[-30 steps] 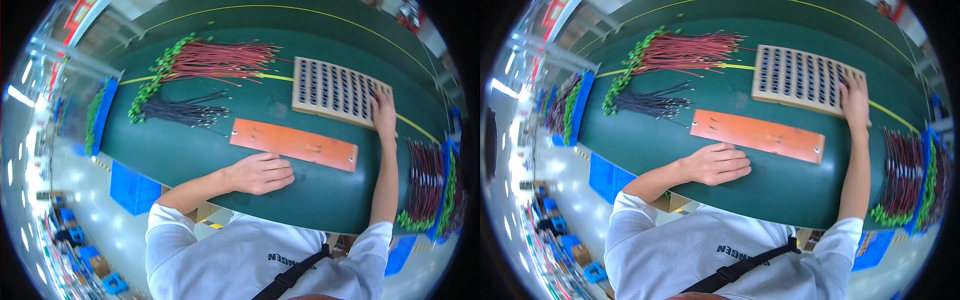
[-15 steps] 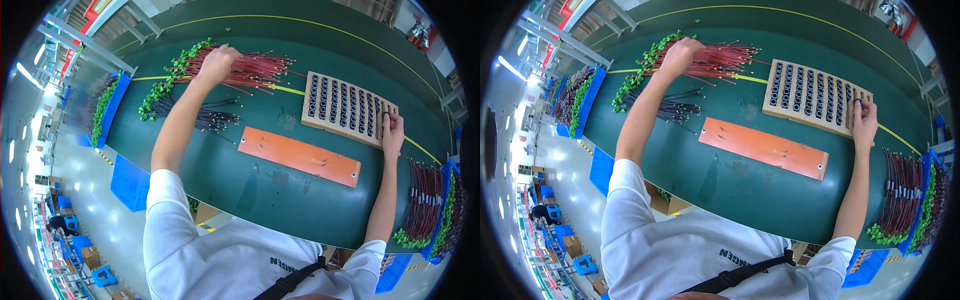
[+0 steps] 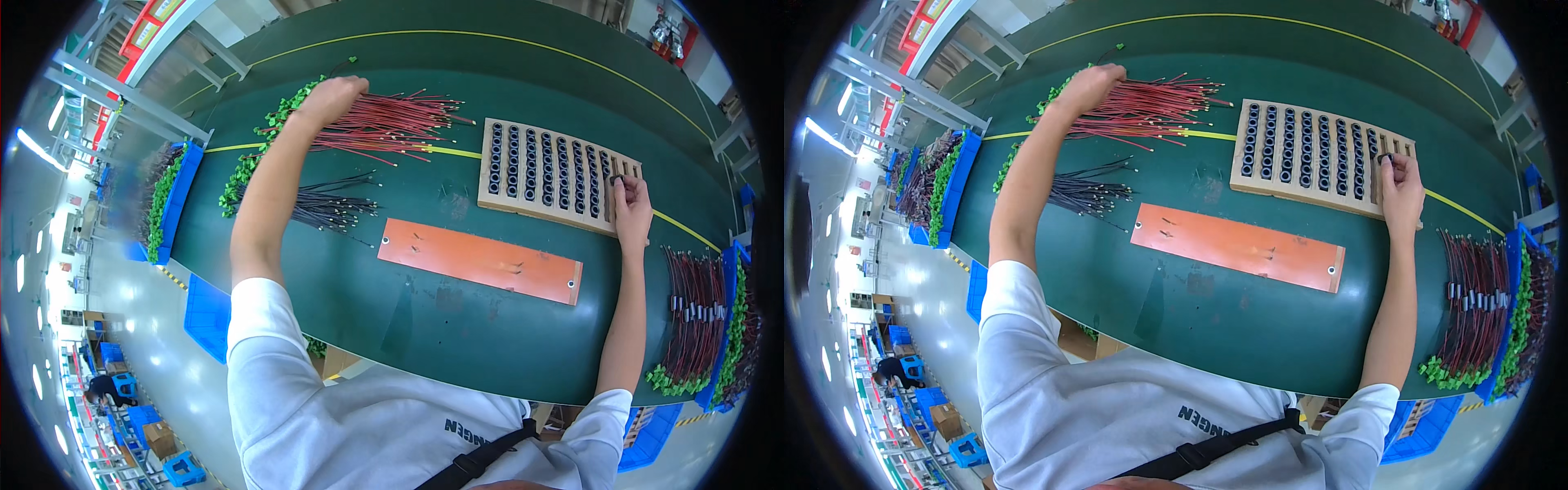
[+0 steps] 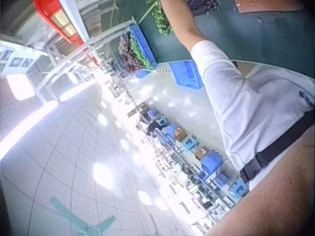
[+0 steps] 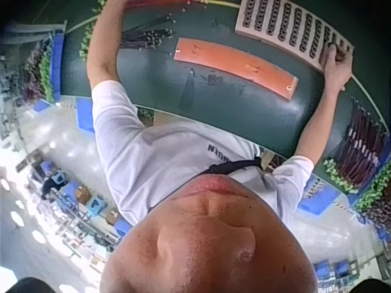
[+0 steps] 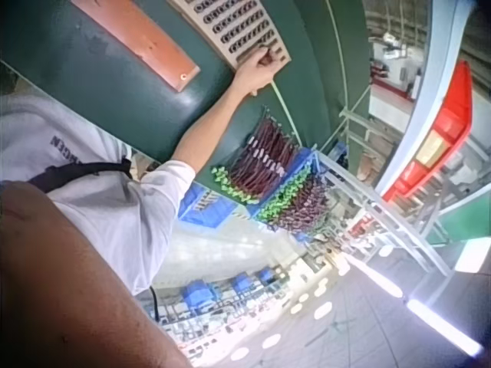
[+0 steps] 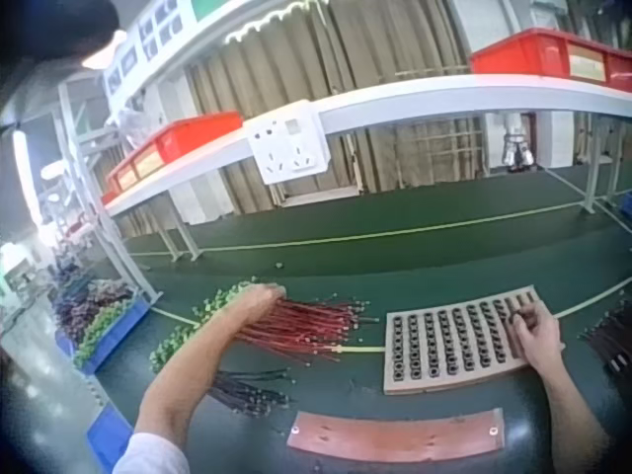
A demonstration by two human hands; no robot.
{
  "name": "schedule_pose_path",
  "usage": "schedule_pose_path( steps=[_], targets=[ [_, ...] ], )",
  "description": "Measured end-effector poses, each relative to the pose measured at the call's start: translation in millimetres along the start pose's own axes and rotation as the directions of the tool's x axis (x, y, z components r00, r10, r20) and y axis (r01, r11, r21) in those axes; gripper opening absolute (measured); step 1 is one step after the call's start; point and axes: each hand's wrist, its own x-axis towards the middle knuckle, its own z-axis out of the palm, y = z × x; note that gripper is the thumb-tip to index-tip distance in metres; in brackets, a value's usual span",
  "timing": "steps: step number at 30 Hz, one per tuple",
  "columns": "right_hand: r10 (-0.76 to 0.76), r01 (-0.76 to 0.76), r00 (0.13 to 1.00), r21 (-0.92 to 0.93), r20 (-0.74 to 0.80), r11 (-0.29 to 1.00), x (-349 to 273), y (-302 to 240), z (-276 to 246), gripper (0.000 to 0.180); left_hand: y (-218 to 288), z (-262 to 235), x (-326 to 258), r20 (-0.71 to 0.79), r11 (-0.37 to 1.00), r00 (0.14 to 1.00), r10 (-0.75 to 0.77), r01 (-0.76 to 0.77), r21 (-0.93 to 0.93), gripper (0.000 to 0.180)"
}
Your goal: The person assembles wire harnesses by hand at a workbench. They pick up red and black wires, insert a cylindrical component, attach green connectors, and place the finished units into a blue bin.
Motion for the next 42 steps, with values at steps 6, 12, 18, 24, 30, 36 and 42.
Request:
schedule_pose_path(
  steps=[6,12,18,24,30,36,42],
  targets=[
    [-0.035,0.035,0.999,0.030,0.006,0.999,1.7,11.3,-2.5,0.030,-13.5,-85.8,-53.6,-0.126,0.990,0.990,-0.067,0.082,0.117,0.016],
    [-0.034,0.036,0.998,-0.025,0.056,0.999,4.9,18.5,-0.5,0.030,-22.4,-108.0,-172.4,0.025,0.969,0.970,-0.242,0.240,0.057,0.011],
    [-0.026,0.028,0.997,-0.030,0.071,0.999,5.7,24.9,-0.9,0.029,-8.1,-62.3,-222.1,0.172,0.965,0.952,-0.252,0.260,-0.027,0.013],
    [-0.051,0.052,0.996,-0.014,0.066,0.999,7.5,25.2,-2.0,0.027,-16.0,-39.0,-211.9,0.268,0.967,0.929,-0.253,0.238,0.087,0.017],
    [-0.012,0.017,0.996,-0.054,0.086,0.998,4.8,16.0,1.0,0.027,-18.6,-40.0,-210.2,0.380,0.974,0.896,-0.229,0.208,0.094,0.011],
    [-0.082,0.082,0.997,0.189,-0.008,0.979,10.6,38.1,-1.6,0.022,-34.6,-74.2,-213.1,0.000,0.945,0.948,-0.320,0.319,-0.079,0.010],
    [0.157,-0.122,0.988,0.660,0.005,0.741,10.6,26.4,-17.9,0.026,-39.8,-123.3,-217.0,-0.243,0.829,0.795,-0.556,0.509,-0.233,0.021]
  ],
)
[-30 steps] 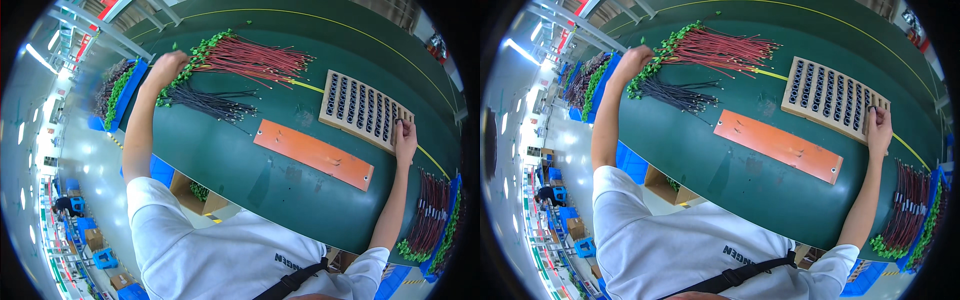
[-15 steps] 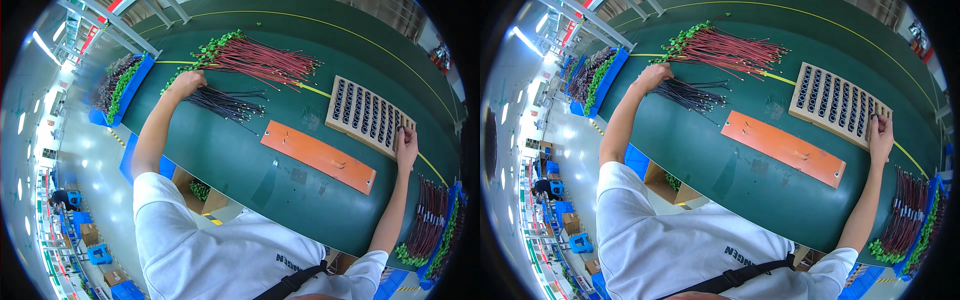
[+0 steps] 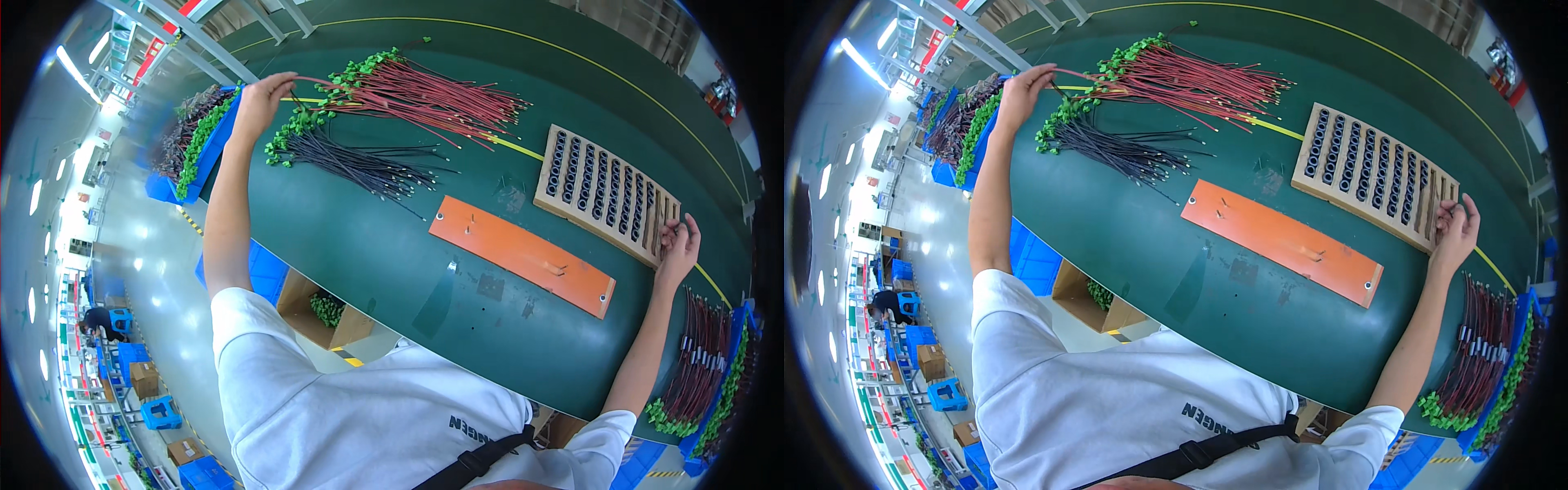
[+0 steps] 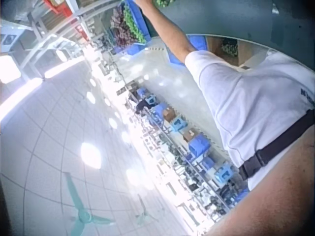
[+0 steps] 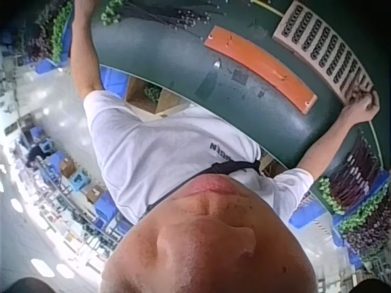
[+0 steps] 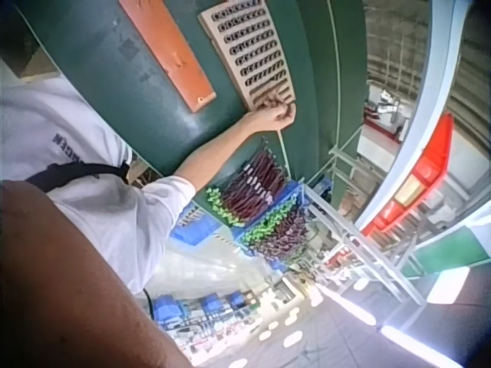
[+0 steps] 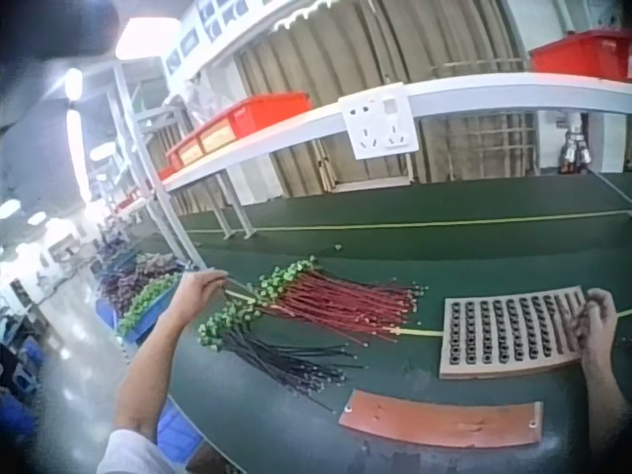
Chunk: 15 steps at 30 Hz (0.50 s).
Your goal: The person assembles wire harnesses by hand at a workbench. They pick up red and black wires, insert a cylindrical component, attach green connectors, and place the finished units into a blue bin.
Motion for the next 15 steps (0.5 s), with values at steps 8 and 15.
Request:
schedule_pose_path(
  steps=[8,15],
  targets=[
    [0.066,-0.071,0.997,0.287,0.025,0.955,8.4,-2.9,-23.4,0.025,-4.9,-1.0,9.1,0.358,0.970,0.926,-0.123,0.035,0.241,0.017],
    [0.120,-0.162,0.983,0.340,0.143,0.926,-20.8,-27.8,12.5,0.019,12.5,1.3,2.3,-0.004,0.990,0.993,-0.121,0.120,-0.068,0.015]
  ],
)
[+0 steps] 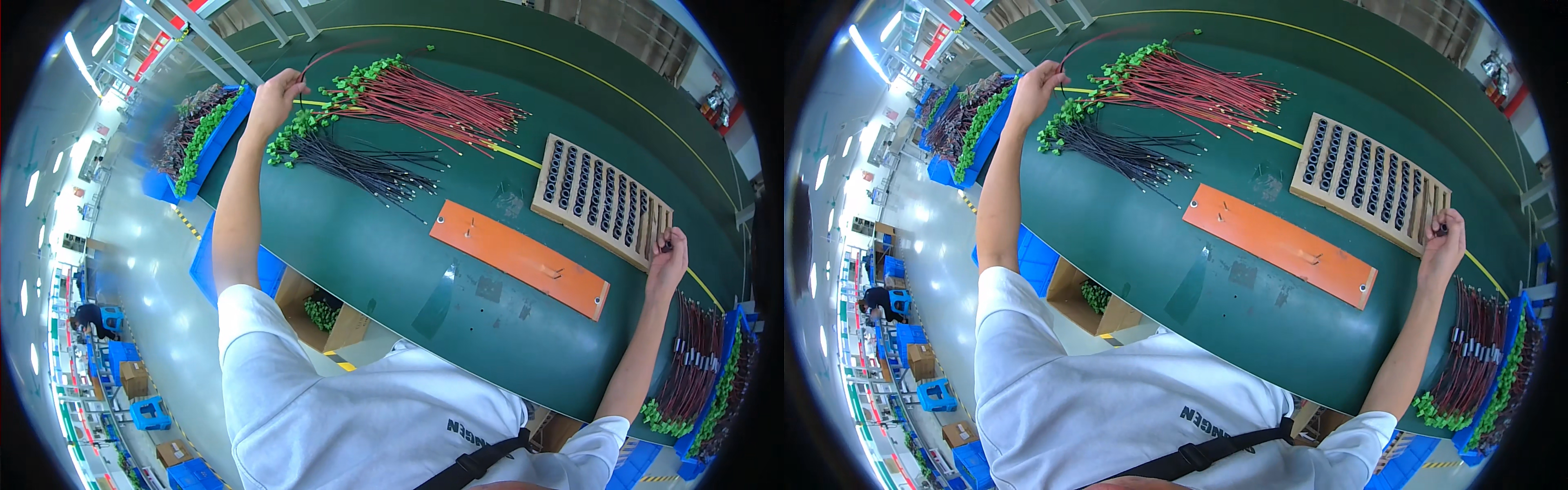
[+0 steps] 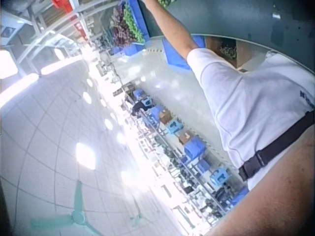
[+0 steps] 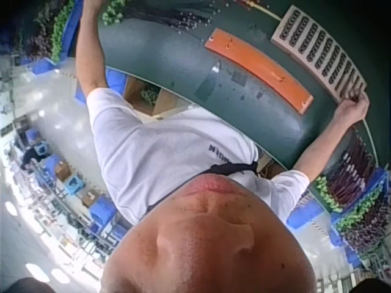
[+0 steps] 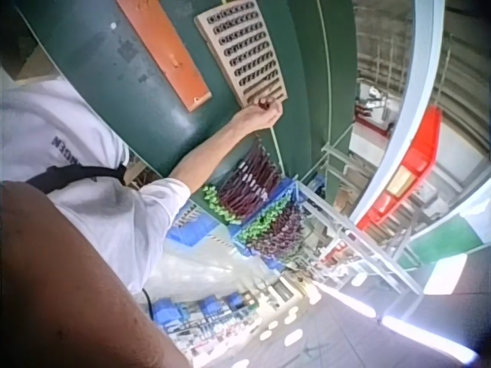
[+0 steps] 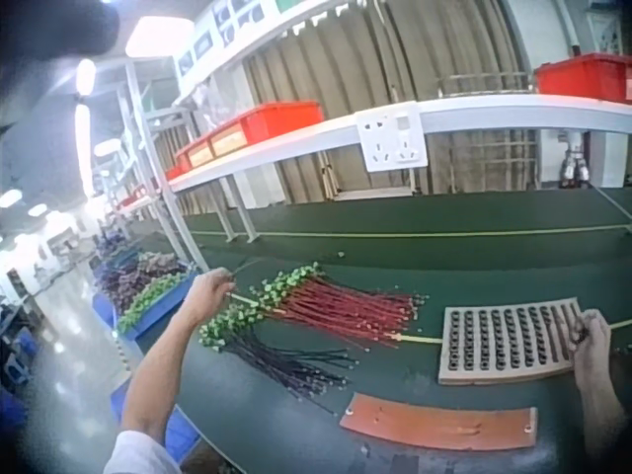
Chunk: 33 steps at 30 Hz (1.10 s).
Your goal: The person assembles wire harnesses by hand at a workbench. They pick up red and black wires, insert a cylindrical component, attach green connectors, and place the finished units into a blue bin.
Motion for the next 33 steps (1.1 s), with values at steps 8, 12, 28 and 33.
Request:
schedule_pose_path(
  steps=[8,12,28,33],
  targets=[
    [0.392,-0.286,0.826,-0.299,0.405,0.910,-113.7,-35.5,161.8,0.033,204.8,25.0,-24.5,0.221,0.833,0.935,0.276,-0.118,-0.540,0.020],
    [0.439,-0.561,0.599,-0.039,0.670,0.827,-149.4,-20.4,199.2,0.060,289.7,66.7,-88.0,0.542,0.749,0.716,0.439,0.041,-0.661,0.021],
    [0.428,-0.394,0.863,-0.171,0.270,0.903,-188.0,-18.3,132.9,0.037,267.1,107.7,-124.4,0.744,0.778,0.290,0.601,-0.426,-0.462,0.021],
    [0.411,-0.375,0.860,-0.171,0.303,0.911,-188.4,-13.2,137.3,0.031,330.7,128.3,-151.8,0.741,0.733,0.396,0.542,0.209,-0.648,0.023]
  ],
)
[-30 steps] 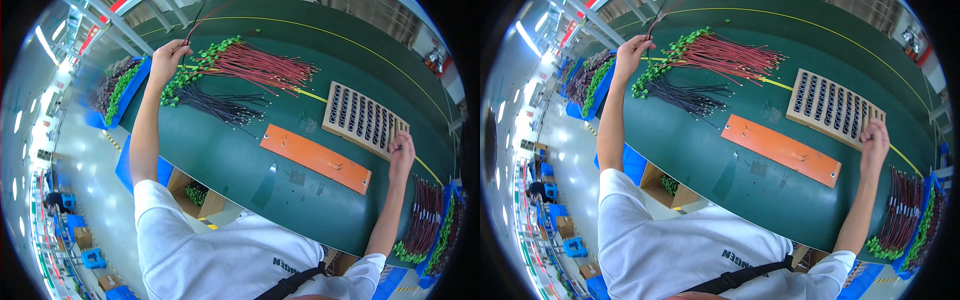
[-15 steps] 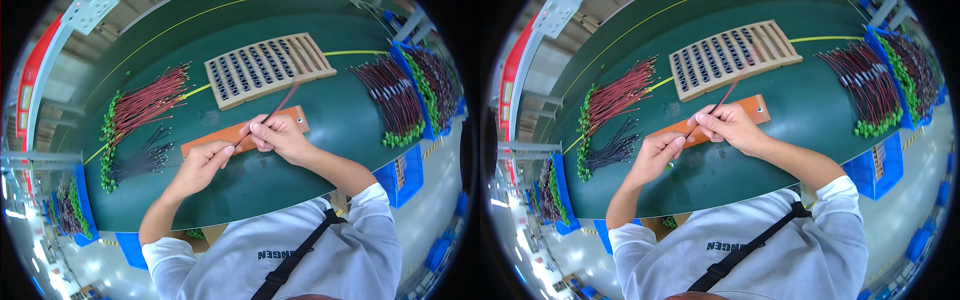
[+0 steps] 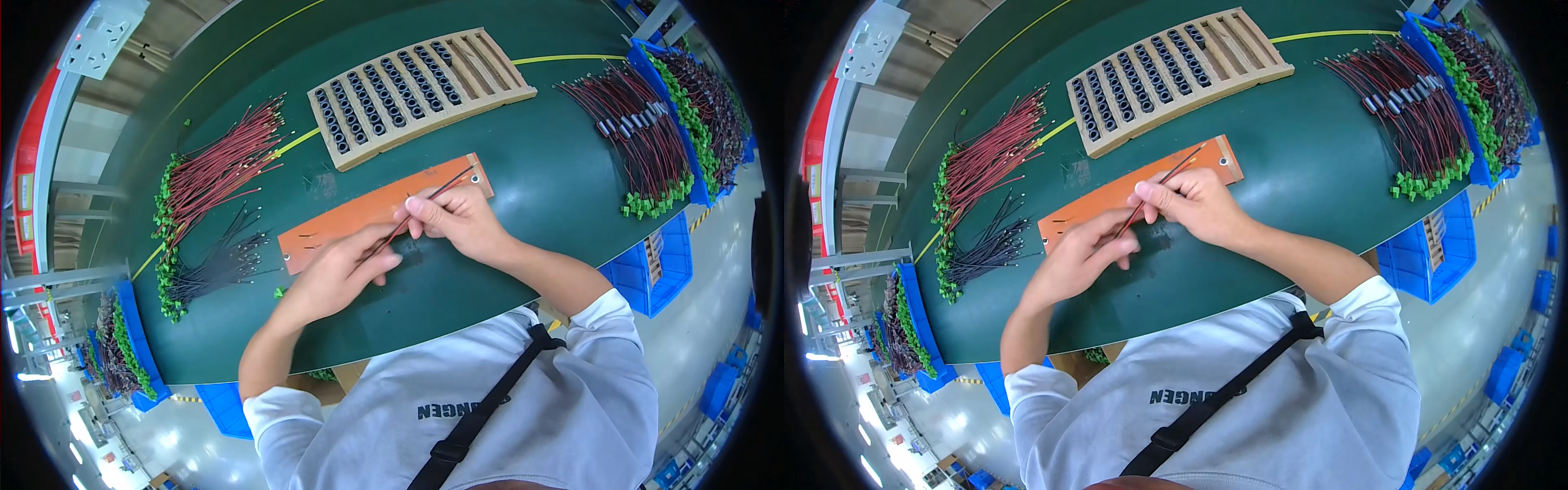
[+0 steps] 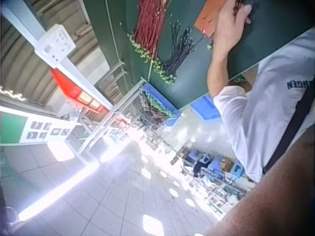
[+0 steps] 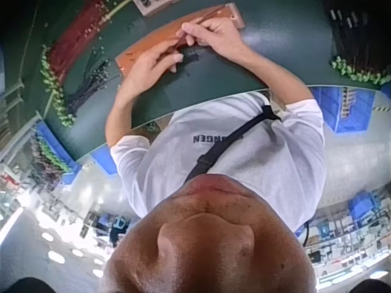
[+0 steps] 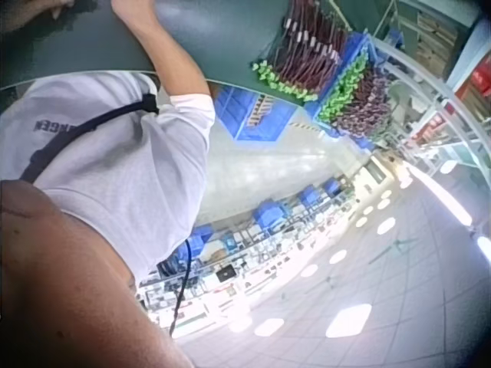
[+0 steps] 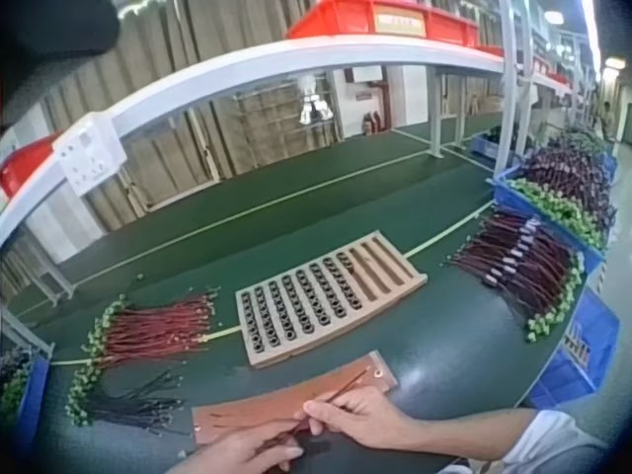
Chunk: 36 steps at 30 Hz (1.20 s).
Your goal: The person assembles wire harnesses by hand at a workbench. They pick up red and black wires, insert a cylindrical component, attach green connectors, and place the finished units into a blue bin.
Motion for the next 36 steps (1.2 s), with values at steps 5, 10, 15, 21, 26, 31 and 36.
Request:
schedule_pose_path(
  steps=[5,10,15,21,26,31,36],
  targets=[
    [-0.284,0.270,0.940,-0.095,-0.191,0.958,3.2,5.3,-2.5,0.046,-17.0,9.9,33.0,0.001,0.969,1.000,-0.008,0.008,-0.246,0.030],
    [-0.416,0.338,0.897,-0.374,-0.149,0.864,6.6,2.3,-20.3,0.069,-21.2,9.1,33.8,0.030,0.948,0.998,-0.053,0.059,-0.311,0.031],
    [-0.379,0.305,0.911,-0.353,-0.162,0.885,3.7,-2.1,-14.7,0.061,-28.1,7.6,33.5,0.058,0.930,0.997,-0.052,0.070,-0.360,0.030],
    [-0.392,0.296,0.912,-0.470,-0.120,0.832,4.7,1.7,-19.9,0.049,-28.2,5.9,34.3,0.082,0.902,0.995,-0.050,0.081,-0.425,0.029],
    [-0.338,0.273,0.937,-0.422,-0.086,0.865,2.5,-4.2,-19.2,0.043,-30.3,8.9,34.0,0.072,0.890,0.996,-0.046,0.074,-0.449,0.029],
    [-0.394,0.398,0.917,0.163,-0.053,0.903,9.5,10.4,-37.0,0.035,-27.3,6.0,33.8,0.050,0.889,0.996,-0.071,0.086,-0.450,0.029],
    [-0.263,0.280,0.932,0.036,-0.251,0.959,11.3,-11.7,-22.3,0.029,-29.1,6.3,32.9,0.016,0.882,0.996,-0.087,0.085,-0.464,0.028]
  ],
)
